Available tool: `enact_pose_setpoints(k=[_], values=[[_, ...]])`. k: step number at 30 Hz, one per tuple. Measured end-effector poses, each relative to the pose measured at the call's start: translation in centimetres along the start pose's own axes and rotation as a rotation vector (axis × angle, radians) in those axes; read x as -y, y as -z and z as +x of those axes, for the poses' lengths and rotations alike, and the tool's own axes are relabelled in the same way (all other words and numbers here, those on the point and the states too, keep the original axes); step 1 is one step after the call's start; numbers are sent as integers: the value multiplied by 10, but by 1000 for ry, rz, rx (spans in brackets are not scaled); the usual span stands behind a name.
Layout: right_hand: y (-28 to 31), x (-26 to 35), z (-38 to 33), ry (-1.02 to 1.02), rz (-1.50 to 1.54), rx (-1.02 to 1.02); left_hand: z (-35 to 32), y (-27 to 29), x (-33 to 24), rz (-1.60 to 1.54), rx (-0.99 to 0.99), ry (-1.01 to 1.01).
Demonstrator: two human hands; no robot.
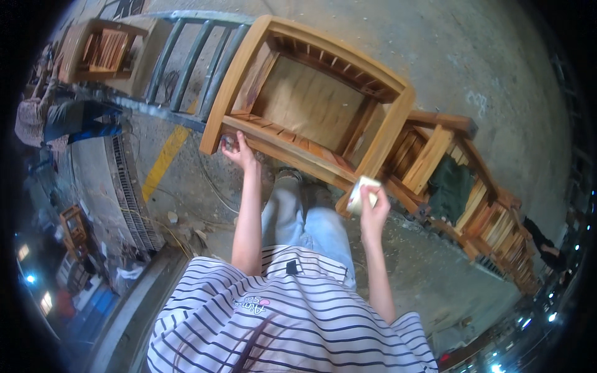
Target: Cleaning and applying labels to wooden furniture on a manufacturing production line.
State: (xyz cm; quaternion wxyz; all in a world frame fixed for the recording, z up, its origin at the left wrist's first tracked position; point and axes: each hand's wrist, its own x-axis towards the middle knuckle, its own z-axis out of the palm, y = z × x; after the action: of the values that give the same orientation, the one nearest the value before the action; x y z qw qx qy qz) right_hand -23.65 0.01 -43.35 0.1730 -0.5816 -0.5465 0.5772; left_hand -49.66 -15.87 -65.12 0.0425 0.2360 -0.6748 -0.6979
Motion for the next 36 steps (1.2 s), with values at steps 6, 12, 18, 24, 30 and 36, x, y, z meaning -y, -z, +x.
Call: enact_pose_setpoints(k=[6,12,18,24,30,36], values=[[22,-36,124,325,-345,-486,17,-3,-4,138,112,10],[9,-40,215,8,-319,-712,31,-37,-99,795,183,-505],[75,-148,320,-12,-189,-576,135,-214,-104,607,833,-315],[6,-90,312,-487,622,-56,182,-271,-96,910,942,111],[20,-43,311,-387,644,-139,142,-292,-144,886,843,99],[21,30,312,-28,765,1,142,-304,-234,580,800,27]])
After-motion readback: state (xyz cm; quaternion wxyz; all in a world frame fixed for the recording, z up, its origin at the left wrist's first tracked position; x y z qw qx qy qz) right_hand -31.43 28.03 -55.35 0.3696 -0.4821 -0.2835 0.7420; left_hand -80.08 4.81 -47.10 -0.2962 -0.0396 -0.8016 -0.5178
